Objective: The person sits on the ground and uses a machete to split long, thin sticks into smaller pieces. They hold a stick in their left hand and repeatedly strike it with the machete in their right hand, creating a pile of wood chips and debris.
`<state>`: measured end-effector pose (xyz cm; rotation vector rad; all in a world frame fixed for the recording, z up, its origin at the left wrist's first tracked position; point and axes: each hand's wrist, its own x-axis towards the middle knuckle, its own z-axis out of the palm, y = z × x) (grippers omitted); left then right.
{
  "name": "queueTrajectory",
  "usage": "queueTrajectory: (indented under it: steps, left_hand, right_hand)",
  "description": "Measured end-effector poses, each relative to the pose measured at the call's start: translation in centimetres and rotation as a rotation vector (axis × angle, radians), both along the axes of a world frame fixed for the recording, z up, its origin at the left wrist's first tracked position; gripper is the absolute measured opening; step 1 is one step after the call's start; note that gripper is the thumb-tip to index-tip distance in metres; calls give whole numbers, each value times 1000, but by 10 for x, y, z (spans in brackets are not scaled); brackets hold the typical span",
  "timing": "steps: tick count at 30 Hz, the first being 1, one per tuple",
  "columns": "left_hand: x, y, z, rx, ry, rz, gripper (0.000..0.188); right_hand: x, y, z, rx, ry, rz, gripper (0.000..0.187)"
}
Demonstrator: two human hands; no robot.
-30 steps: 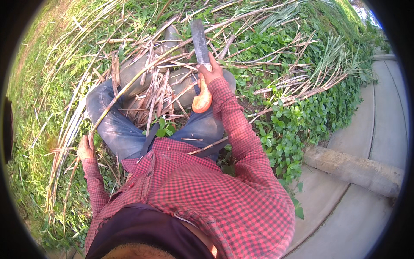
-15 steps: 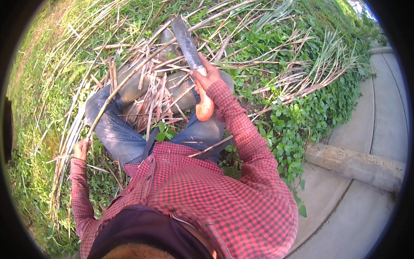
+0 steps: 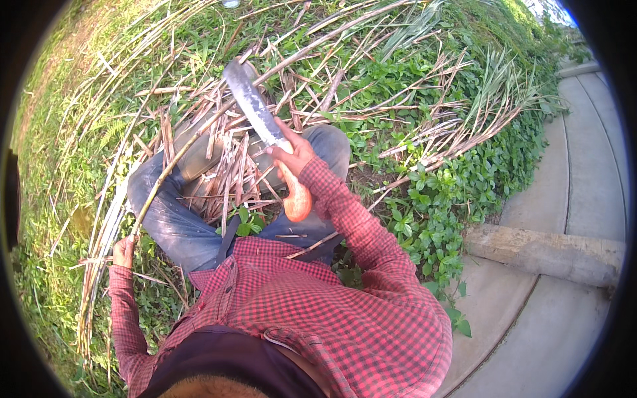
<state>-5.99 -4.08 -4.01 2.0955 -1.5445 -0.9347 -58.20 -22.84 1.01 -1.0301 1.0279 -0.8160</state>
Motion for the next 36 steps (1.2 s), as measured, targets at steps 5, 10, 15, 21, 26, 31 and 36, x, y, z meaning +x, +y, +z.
queueTrajectory:
  steps: [5,10,15,21,26,31,36]
  left_hand:
    - [-16,-3,15,0,35,8,32]
    - [0,-12,13,77,144,-107,50]
    - [3,-25,24,404,363,-16,59]
    - [5,-23,29,574,430,90,59]
    - [-2,-23,33,536,486,105,56]
    - [-5,-12,4,51,199,-91,43]
    - [-42,12,3,-304,-651,-41,29]
  right_hand:
    - [8,8,10,-289,132,236,66]
    - [-72,-72,23,-89,194,-268,72]
    - [-116,-128,6,-138,156,-403,73]
    - [-10,-12,21,-52,69,302,66]
    - [-1,-15,30,-161,74,286,65]
    - [-58,-92,6,-104,146,-393,73]
    - [-37,-45,23,56,207,113,72]
